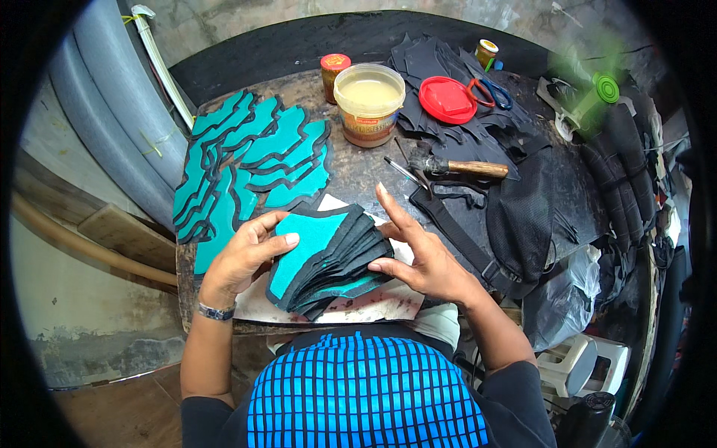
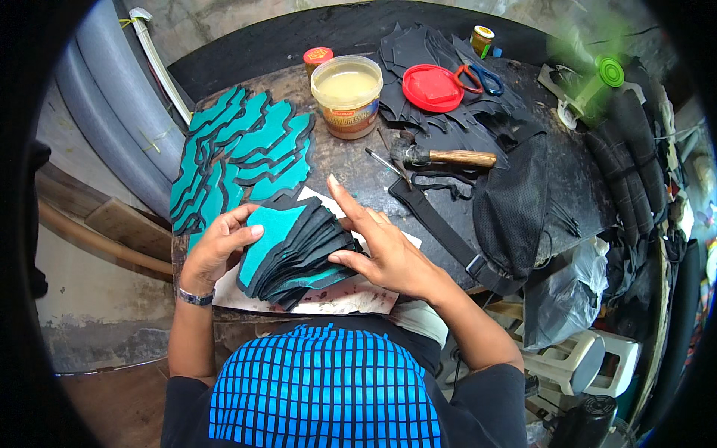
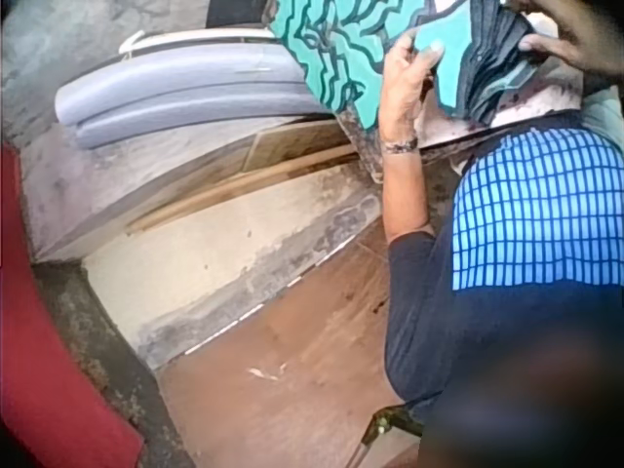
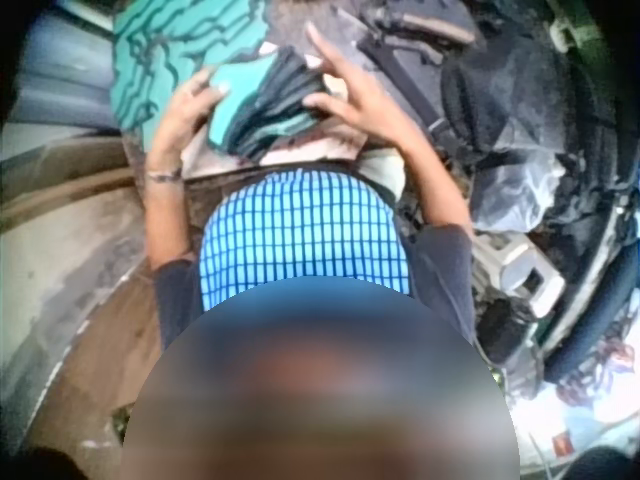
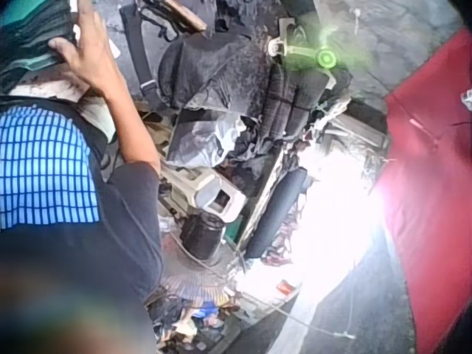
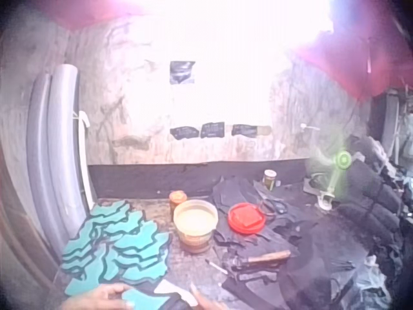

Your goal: The person repeatedly applies a liquid from a container to the edges of teal and black foam pieces, then presses them together to bond. They stack the assembled pieces and later use scissors to trim the edges of a stack of black foam pieces.

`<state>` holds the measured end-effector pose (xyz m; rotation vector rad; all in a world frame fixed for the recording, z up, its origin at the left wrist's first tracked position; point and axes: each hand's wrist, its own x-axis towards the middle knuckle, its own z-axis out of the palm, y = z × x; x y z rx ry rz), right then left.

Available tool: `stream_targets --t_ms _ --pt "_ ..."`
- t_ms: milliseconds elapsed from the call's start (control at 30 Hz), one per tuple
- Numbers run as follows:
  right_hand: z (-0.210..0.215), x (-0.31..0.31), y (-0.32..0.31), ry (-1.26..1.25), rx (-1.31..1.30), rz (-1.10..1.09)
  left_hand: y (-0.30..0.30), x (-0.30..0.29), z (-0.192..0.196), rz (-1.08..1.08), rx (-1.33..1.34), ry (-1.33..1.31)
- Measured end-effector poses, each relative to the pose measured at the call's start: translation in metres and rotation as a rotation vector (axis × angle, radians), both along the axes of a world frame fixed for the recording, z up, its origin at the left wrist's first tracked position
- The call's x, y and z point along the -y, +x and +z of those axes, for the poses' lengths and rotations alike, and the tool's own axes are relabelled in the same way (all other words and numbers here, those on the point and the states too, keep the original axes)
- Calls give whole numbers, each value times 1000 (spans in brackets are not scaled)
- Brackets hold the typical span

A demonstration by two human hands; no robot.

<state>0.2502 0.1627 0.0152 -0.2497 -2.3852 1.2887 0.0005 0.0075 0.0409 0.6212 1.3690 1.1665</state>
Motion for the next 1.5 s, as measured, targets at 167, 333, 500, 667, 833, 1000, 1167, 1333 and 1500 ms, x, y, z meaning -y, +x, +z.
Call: stream_targets --t_ms 167,333,500,667,833,1000,1167,1333,1500 --pt "19 3 -16 -58 -91 2 -7 6 -4 54 135 69" --pt "36 6 -36 -173 -77 -16 -19 11 -11 107 177 109" --pt "32 -3 -42 -13 21 20 -17 12 -23 160 169 130" --pt "21 -10 -31 -134 267 -30 -13 12 -22 161 208 107" --pt "18 -7 -32 -277 235 -88 -9 9 -23 164 233 167" --pt "29 8 -31 -57 -34 -166 -12 14 -26 208 248 173" --pt "42 28 -4 341 219 18 -14 16 -38 253 331 204" --pt "25 39 -1 694 137 99 -15 17 -45 250 421 226" --pt "27 29 0 573 84 87 -17 20 -48 229 477 239"
